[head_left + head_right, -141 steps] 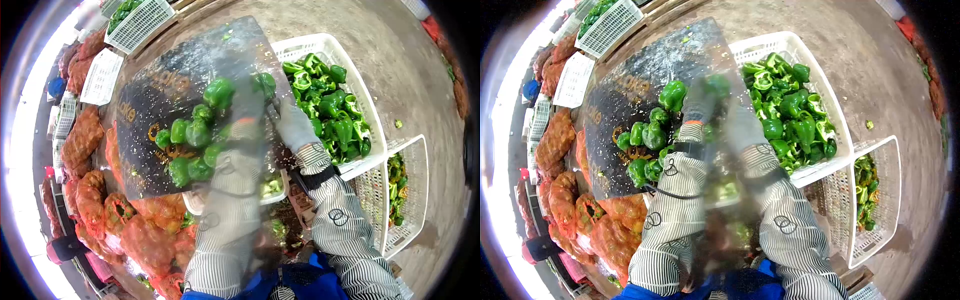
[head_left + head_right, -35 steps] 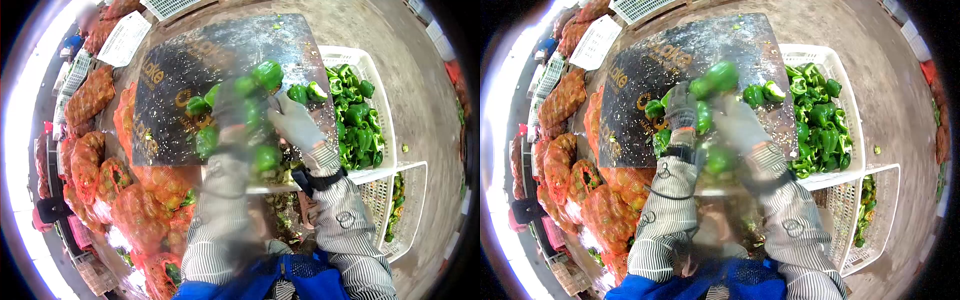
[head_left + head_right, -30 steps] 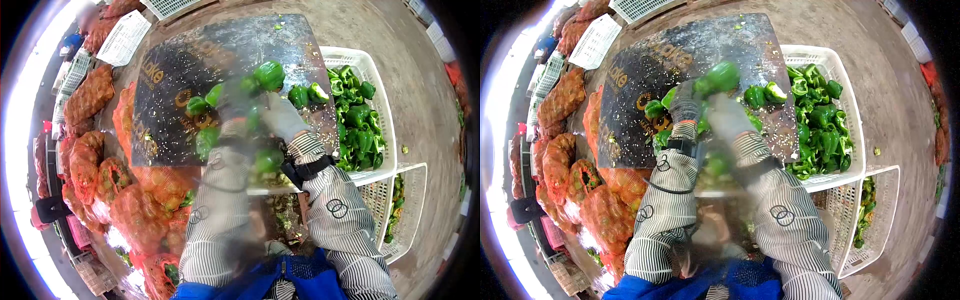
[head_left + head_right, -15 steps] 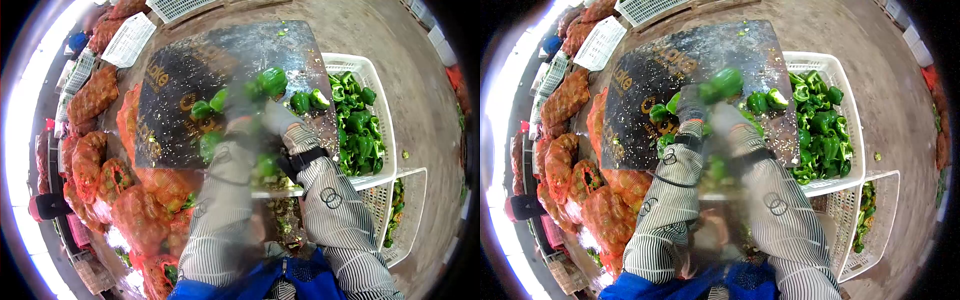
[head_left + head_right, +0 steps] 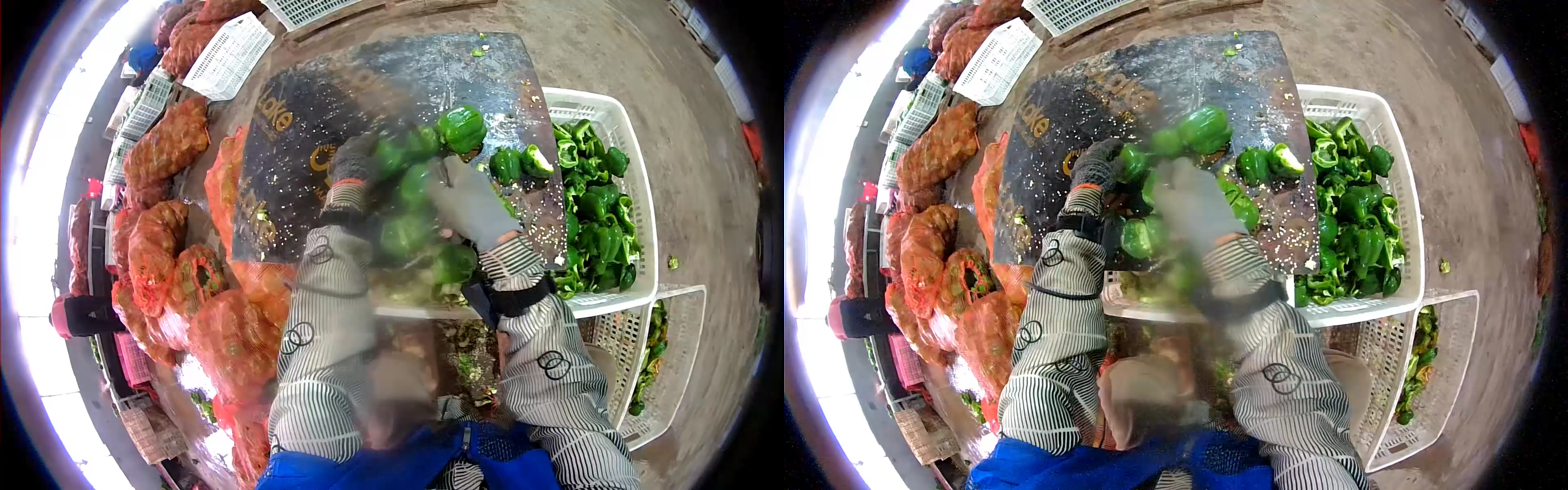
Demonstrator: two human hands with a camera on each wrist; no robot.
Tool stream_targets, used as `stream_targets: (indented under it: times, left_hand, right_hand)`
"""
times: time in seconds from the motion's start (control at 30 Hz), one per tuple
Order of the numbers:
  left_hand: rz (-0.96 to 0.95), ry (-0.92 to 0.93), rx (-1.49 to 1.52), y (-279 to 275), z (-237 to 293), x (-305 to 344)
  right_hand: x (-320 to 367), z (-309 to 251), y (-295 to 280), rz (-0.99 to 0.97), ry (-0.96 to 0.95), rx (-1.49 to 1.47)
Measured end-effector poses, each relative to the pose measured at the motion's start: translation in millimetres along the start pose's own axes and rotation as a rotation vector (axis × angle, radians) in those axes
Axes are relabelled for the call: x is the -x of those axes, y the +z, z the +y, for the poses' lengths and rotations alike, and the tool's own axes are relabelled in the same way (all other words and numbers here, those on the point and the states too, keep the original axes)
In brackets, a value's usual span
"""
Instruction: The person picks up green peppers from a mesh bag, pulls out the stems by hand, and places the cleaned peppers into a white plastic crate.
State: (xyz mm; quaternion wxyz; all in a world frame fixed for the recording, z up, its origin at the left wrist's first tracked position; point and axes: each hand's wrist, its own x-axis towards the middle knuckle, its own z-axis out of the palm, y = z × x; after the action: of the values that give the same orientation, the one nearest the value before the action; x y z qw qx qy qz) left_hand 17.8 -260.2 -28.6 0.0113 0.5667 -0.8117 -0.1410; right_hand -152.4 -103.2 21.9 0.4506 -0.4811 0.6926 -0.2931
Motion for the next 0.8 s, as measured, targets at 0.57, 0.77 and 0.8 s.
stream_targets:
  times: [0.57, 0.77, 0.8]
  left_hand:
    - [-0.010, -0.184, -0.081, 11, 3, 30]
    - [0.029, -0.240, 0.022, 21, 15, 25]
    - [0.114, -0.374, 0.205, 18, 21, 29]
  right_hand:
    - [-80, 22, 85, -0.207, -0.391, 0.533]
    - [-30, 4, 46, -0.340, -0.023, 0.179]
    - [-17, 0, 39, -0.401, -0.131, 0.345]
